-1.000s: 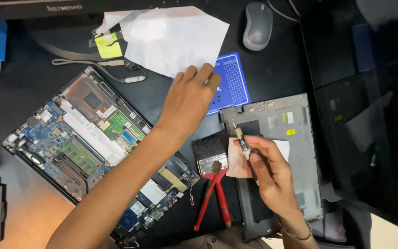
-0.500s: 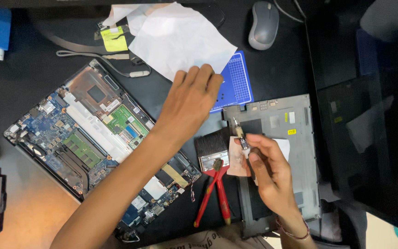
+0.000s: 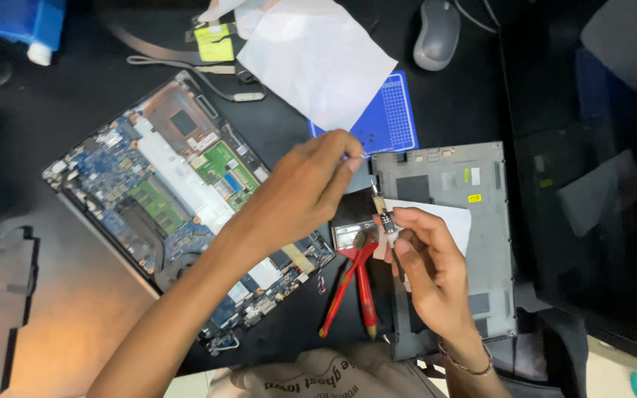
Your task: The person is repairing a disassembled laptop on a desk. They use a red brush to clean the motherboard and a syringe to apply a substance to a specific component.
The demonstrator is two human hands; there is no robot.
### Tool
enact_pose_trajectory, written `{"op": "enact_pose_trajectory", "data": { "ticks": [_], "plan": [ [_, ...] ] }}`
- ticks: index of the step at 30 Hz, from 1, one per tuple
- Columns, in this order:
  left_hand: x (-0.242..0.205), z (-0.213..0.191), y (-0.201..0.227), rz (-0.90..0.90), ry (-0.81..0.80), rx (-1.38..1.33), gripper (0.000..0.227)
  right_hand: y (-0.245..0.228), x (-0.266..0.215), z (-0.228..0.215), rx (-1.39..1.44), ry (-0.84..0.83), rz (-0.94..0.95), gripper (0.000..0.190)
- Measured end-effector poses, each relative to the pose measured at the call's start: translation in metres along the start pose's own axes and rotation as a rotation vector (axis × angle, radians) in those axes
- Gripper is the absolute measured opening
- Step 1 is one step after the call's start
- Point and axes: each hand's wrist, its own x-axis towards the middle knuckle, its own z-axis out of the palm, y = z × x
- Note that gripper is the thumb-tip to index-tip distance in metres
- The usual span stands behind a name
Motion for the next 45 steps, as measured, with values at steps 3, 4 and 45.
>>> {"op": "enact_pose_trajectory", "data": {
  "ticks": [3,4,45],
  "plan": [
    [-0.019,0.0,0.002,0.06,0.048,-0.027,0.013,-0.011,-0.004,0.008,-0.011,-0.038,-0.104,0.036],
    [-0.028,-0.005,0.008,0.057,0.052,-0.025,0.013,-0.014,-0.006,0.012,-0.011,-0.043,-0.105,0.036],
    [-0.134,-0.02,-0.019,0.037,0.483,-0.422,0.015,-0.042,-0.032,0.097,0.005,-0.105,-0.3,0.055]
  ]
}}
